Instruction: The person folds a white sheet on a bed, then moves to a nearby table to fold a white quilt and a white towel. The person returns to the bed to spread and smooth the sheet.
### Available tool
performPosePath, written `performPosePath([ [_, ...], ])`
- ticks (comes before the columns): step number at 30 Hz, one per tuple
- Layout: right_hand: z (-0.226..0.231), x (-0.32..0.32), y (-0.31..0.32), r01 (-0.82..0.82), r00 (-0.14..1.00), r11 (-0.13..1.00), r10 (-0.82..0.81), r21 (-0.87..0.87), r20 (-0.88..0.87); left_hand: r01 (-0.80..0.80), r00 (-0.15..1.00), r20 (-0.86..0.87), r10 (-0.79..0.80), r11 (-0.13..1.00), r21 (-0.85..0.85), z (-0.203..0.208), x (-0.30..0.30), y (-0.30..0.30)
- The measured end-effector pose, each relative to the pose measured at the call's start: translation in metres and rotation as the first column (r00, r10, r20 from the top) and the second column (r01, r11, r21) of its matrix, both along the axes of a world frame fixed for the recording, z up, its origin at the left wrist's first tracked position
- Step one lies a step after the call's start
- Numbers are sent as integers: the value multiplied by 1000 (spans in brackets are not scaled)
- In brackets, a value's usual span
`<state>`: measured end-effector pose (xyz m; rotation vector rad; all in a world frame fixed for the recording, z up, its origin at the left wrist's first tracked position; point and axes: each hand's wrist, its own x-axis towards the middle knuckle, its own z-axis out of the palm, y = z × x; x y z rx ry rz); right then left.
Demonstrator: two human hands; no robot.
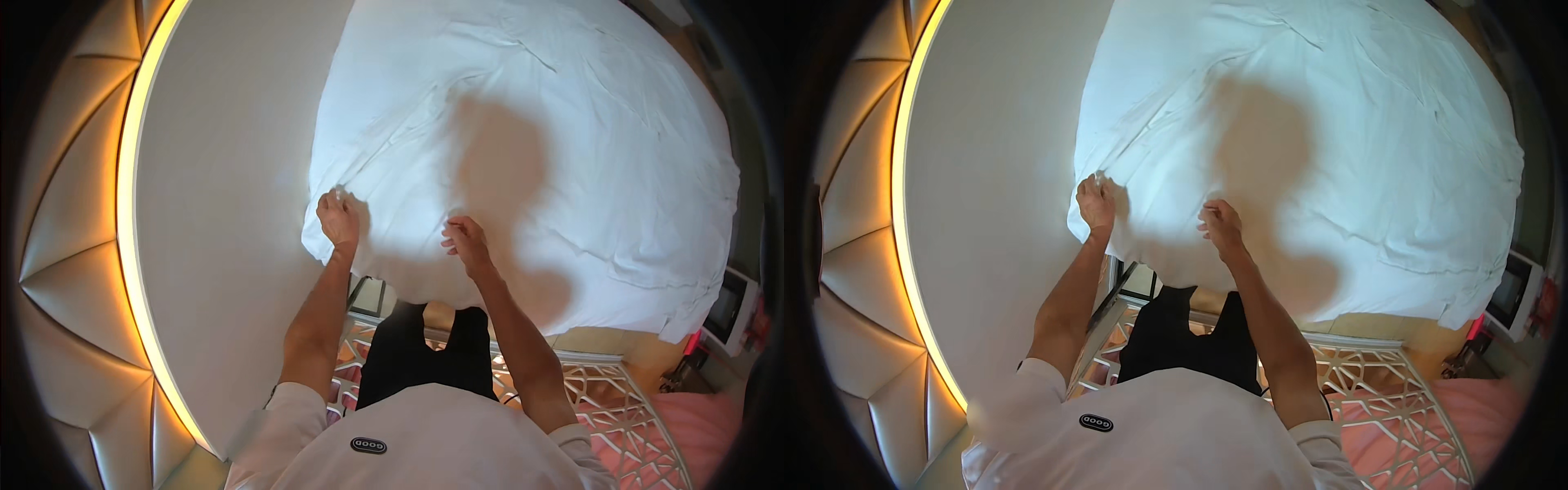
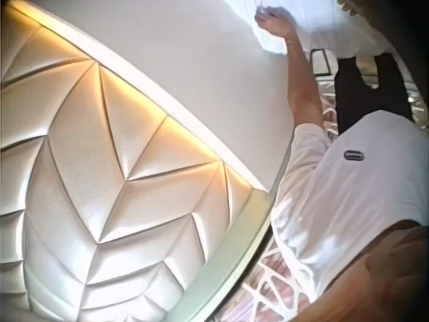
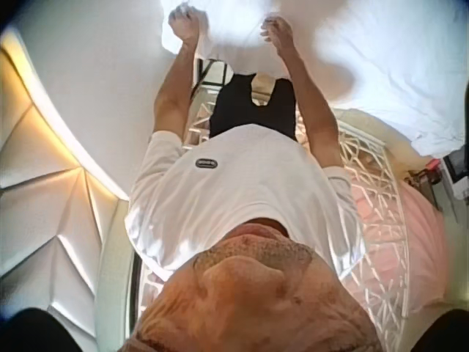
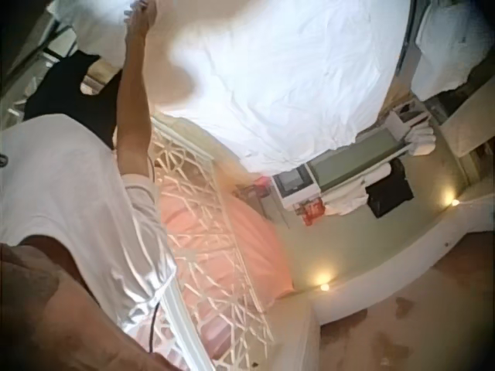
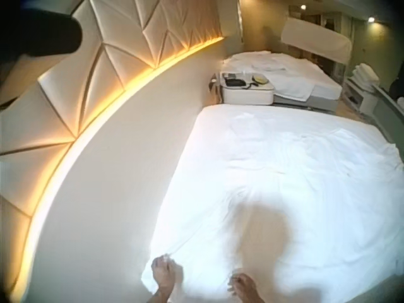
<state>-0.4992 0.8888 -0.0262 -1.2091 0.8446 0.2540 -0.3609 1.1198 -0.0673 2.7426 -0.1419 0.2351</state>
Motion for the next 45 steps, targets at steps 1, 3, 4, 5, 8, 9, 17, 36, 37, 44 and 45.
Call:
performPosePath([
  [1,-1,14,5,-30,999,1000,30,-1,15,-9,1000,-18,8,1000,-9,-3,11,7],
  [3,2,45,15,-78,996,996,77,34,49,-84,994,-79,77,992,-92,-9,29,17],
  [4,3,61,18,-97,993,994,94,48,65,-101,986,-139,88,991,-90,-5,37,13],
  [5,2,76,20,-105,989,993,98,60,111,-117,975,-199,98,989,-87,0,45,10],
  [8,6,121,23,-139,978,988,127,61,165,-30,951,-309,30,1000,5,-8,56,16],
  [9,3,134,24,-97,982,985,71,141,176,17,913,-408,-24,1000,-21,-12,56,21],
  [17,-14,209,19,-185,976,980,175,-70,-132,-48,953,-291,-87,903,-426,-11,6,29],
  [36,34,317,78,-275,792,802,502,-531,347,-430,903,-257,345,747,-506,28,9,58],
  [37,41,320,93,-262,716,786,548,-561,433,-453,891,-268,366,705,-545,25,1,63],
  [44,-17,290,94,-428,736,688,642,-586,215,-346,933,-95,347,792,-504,16,-1,59],
  [45,-22,276,89,-447,736,675,650,-587,187,-287,955,-62,290,849,-445,14,-5,57],
])
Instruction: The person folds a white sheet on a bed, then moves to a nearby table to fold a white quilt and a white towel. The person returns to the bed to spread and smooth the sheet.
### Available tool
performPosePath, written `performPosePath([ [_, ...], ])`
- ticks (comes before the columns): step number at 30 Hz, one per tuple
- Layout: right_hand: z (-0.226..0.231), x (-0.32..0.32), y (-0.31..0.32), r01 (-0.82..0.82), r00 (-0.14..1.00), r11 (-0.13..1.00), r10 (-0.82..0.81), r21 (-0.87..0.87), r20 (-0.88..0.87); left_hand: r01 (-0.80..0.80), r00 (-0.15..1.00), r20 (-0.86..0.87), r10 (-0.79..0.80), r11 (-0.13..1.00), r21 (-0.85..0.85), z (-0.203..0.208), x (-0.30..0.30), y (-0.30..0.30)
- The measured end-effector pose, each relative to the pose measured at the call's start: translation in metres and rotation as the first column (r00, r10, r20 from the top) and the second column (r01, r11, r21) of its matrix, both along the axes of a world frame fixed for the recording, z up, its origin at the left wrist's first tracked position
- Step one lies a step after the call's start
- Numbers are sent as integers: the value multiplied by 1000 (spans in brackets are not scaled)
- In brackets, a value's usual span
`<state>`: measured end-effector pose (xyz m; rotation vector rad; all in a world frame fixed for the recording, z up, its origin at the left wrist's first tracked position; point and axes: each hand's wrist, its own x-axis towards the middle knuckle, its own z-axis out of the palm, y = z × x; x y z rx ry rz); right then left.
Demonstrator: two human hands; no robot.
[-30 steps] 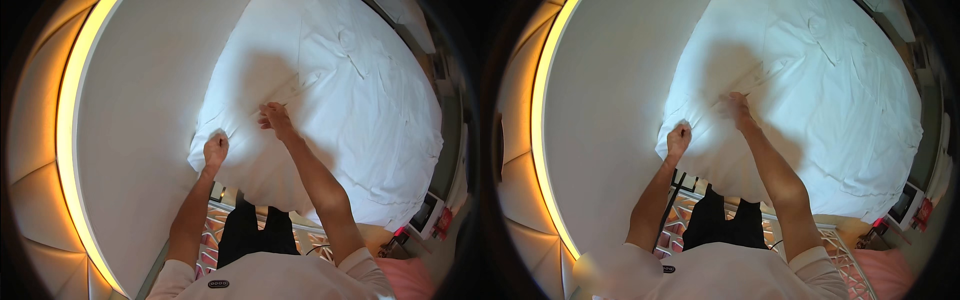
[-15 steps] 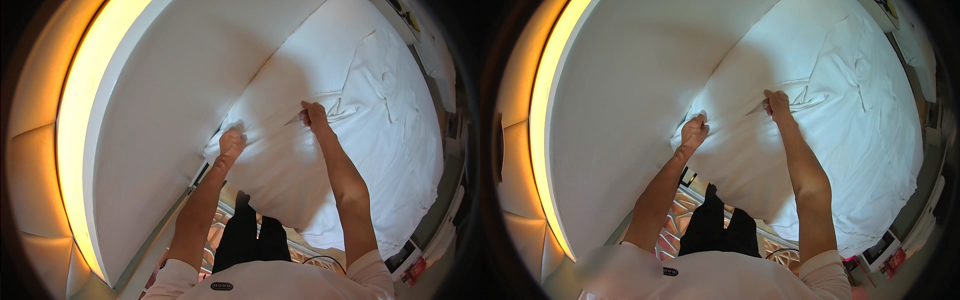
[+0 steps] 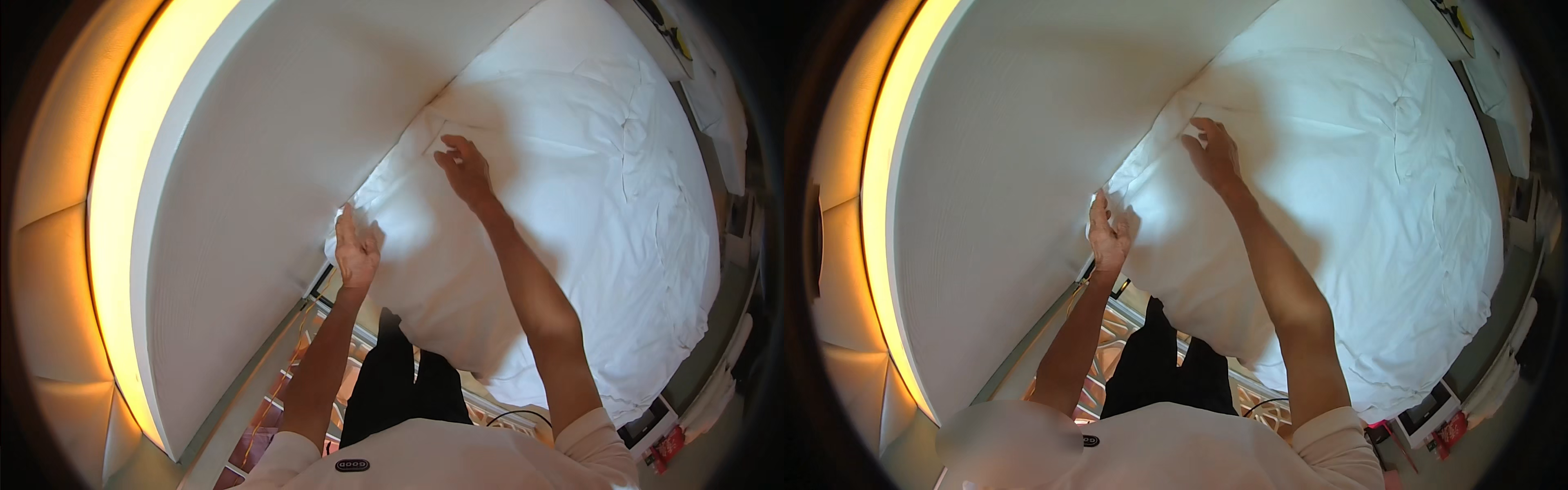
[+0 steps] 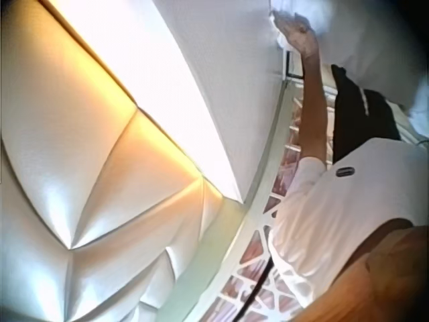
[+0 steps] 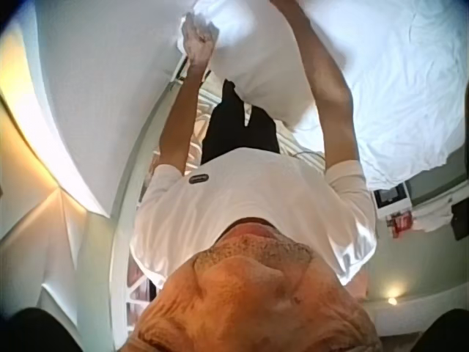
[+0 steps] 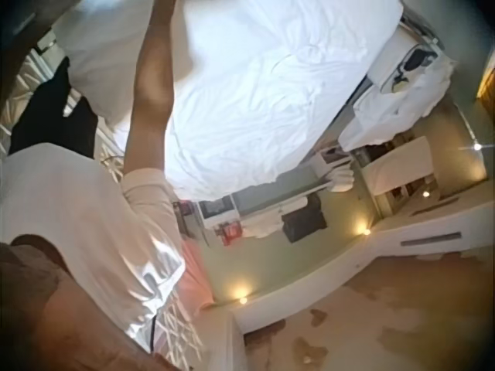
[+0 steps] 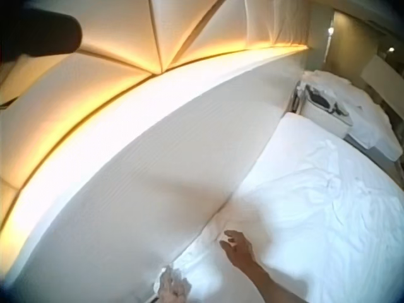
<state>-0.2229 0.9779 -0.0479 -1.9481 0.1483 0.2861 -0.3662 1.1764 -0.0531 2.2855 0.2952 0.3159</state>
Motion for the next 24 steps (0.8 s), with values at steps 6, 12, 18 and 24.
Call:
performPosePath([
  [6,-21,-68,-11,-150,987,945,158,-289,4,83,996,-9,-84,959,273,-39,-24,3],
  [12,-29,-123,-22,-42,995,989,55,-140,88,-41,919,-376,121,976,212,-90,-16,65],
  [18,-16,-228,-55,252,948,962,-268,-109,-174,-312,699,-683,213,950,-23,-90,-70,103],
  [24,-31,-351,-108,482,810,847,-529,-225,-253,123,953,-303,3,910,397,-43,-100,24],
])
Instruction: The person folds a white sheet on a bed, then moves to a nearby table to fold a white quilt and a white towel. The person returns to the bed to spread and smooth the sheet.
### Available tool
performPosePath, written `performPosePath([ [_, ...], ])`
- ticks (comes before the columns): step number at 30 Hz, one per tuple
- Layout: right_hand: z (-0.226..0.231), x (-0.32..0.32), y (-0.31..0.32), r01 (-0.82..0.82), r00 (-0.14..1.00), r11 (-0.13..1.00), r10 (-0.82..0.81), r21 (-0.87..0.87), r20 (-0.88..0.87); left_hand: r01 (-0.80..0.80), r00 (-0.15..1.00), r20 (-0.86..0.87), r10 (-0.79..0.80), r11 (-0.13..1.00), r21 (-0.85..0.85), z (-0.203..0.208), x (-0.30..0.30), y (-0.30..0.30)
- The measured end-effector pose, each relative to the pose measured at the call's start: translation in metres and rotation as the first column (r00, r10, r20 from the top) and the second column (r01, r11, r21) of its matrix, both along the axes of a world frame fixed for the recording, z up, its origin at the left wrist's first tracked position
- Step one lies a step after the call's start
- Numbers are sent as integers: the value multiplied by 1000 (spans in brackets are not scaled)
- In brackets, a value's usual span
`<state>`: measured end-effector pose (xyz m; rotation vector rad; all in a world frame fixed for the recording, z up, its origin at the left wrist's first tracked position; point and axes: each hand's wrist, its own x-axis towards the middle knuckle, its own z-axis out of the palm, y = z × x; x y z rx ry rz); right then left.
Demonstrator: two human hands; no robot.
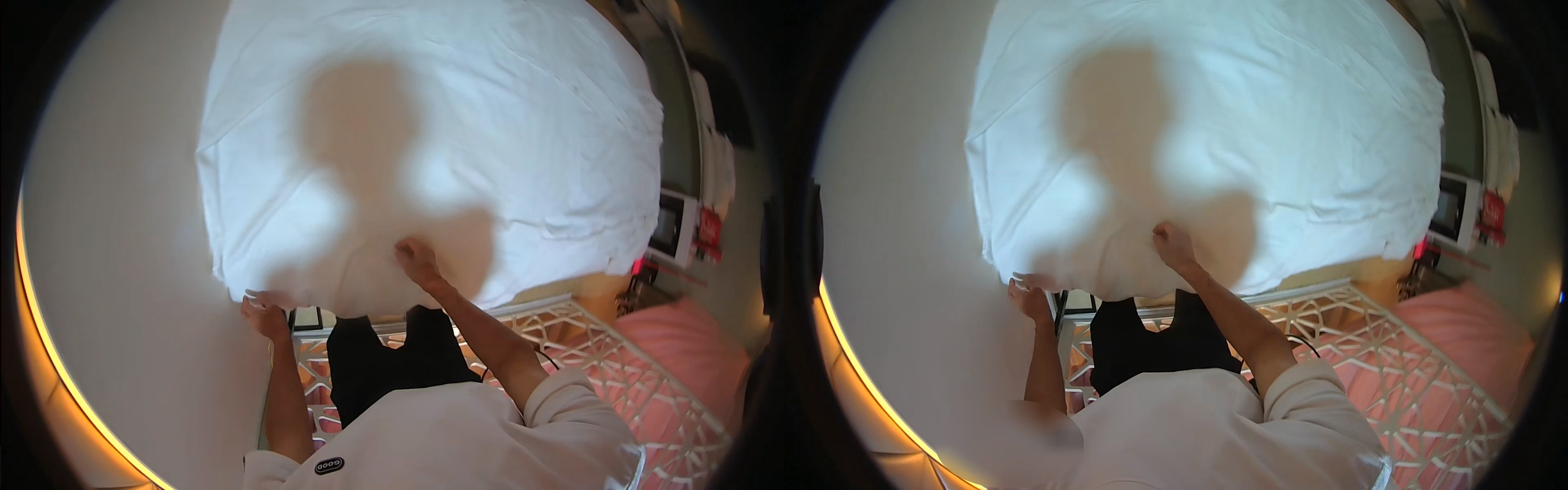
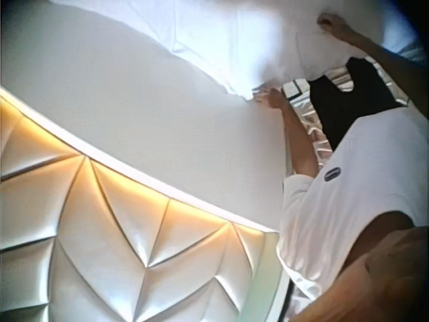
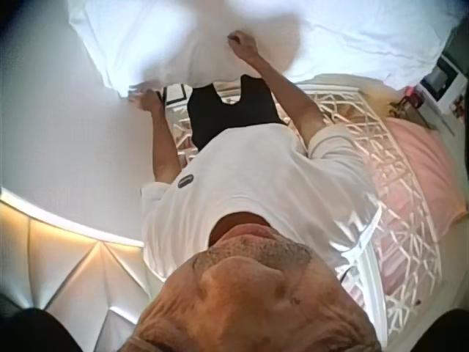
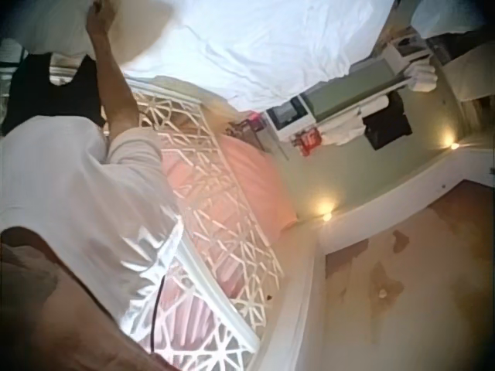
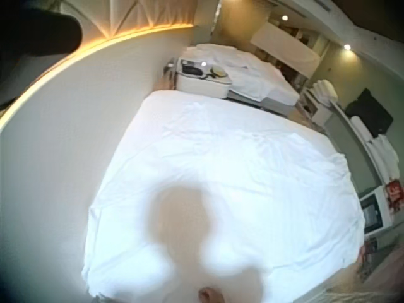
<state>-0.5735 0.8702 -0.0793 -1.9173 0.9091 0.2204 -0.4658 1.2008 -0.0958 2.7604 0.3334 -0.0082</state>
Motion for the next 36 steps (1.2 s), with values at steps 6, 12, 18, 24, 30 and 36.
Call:
performPosePath([
  [6,8,-81,-45,283,959,954,-278,96,-61,571,820,225,-527,781,-252,21,-38,-142],
  [12,-24,-185,-140,602,798,766,-585,-226,142,737,620,-73,-781,612,-287,35,-146,-296],
  [18,-23,-296,-235,934,355,357,-932,-22,-71,824,457,-207,-865,499,-267,42,-212,-352],
  [24,-25,-314,-255,982,149,162,-981,-93,-127,858,353,-234,-906,413,-307,51,-234,-373],
  [30,-17,-336,-268,967,148,115,-980,226,-135,796,331,-367,-869,466,-385,62,-240,-374],
  [36,16,-352,-257,934,151,168,-985,314,79,842,264,-426,-866,422,-337,48,-244,-360],
])
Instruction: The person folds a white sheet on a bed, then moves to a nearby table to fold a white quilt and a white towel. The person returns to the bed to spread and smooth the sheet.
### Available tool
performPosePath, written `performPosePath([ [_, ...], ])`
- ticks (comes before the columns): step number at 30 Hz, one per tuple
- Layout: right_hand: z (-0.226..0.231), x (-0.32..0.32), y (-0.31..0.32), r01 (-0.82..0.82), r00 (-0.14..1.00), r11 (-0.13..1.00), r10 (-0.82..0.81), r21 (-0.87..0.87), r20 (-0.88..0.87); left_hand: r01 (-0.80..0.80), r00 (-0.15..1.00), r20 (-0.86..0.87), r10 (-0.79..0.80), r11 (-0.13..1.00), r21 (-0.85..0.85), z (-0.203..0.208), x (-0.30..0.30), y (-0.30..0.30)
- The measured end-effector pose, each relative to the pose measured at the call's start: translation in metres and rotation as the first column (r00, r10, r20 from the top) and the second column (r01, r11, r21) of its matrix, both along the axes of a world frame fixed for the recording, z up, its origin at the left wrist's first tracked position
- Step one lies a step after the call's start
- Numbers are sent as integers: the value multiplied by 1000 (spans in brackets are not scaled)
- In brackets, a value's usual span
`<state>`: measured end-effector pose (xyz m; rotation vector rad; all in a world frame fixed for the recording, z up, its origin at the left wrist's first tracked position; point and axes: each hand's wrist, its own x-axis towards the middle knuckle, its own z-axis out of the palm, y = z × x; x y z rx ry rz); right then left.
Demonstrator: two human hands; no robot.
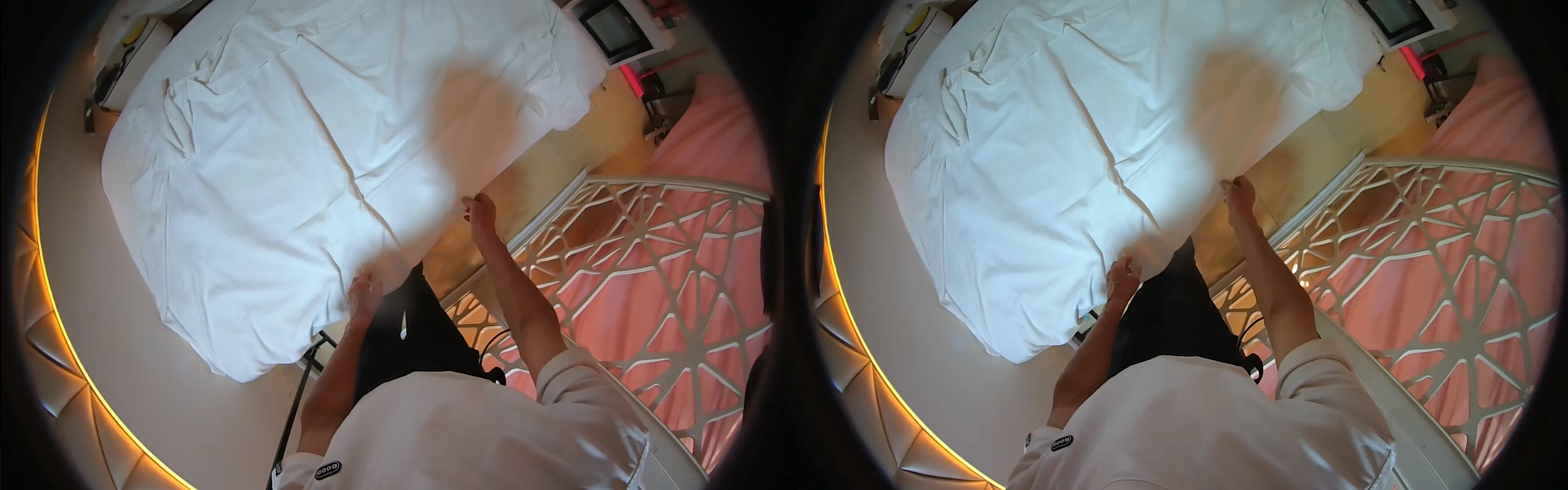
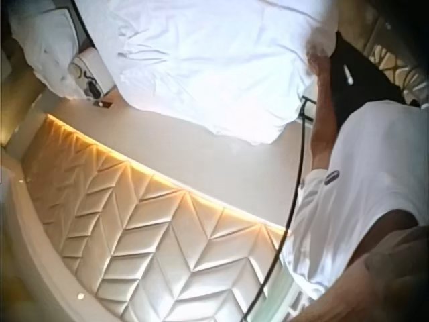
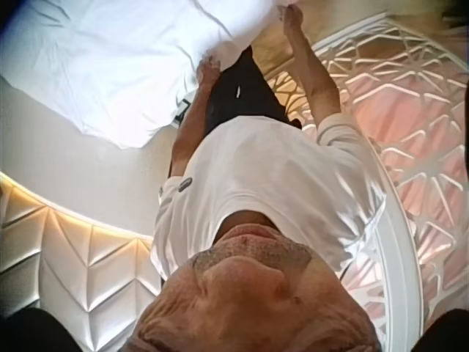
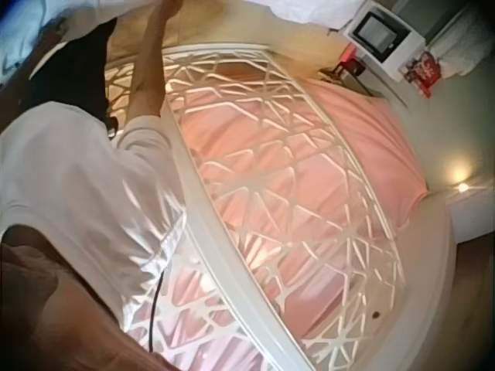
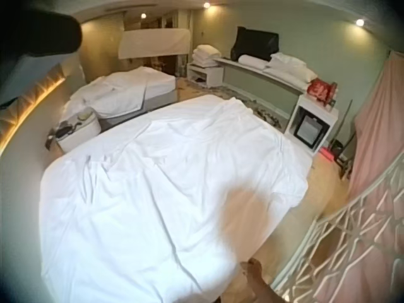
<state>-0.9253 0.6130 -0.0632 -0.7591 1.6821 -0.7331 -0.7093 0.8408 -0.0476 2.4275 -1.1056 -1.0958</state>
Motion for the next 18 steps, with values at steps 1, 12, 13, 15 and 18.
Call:
performPosePath([
  [1,11,0,4,50,996,998,-47,-34,81,0,1000,-9,-1,998,-63,-4,-3,0],
  [12,98,19,19,112,850,994,-105,19,516,160,985,81,-150,648,-745,94,-70,-97],
  [13,101,22,18,114,856,993,-107,18,507,154,986,79,-144,638,-755,98,-75,-107],
  [15,65,5,15,-117,944,964,183,-240,274,141,988,73,-135,615,-776,105,-87,-129],
  [18,56,0,10,-335,892,834,430,-438,137,145,985,37,-167,700,-699,100,-87,-149],
])
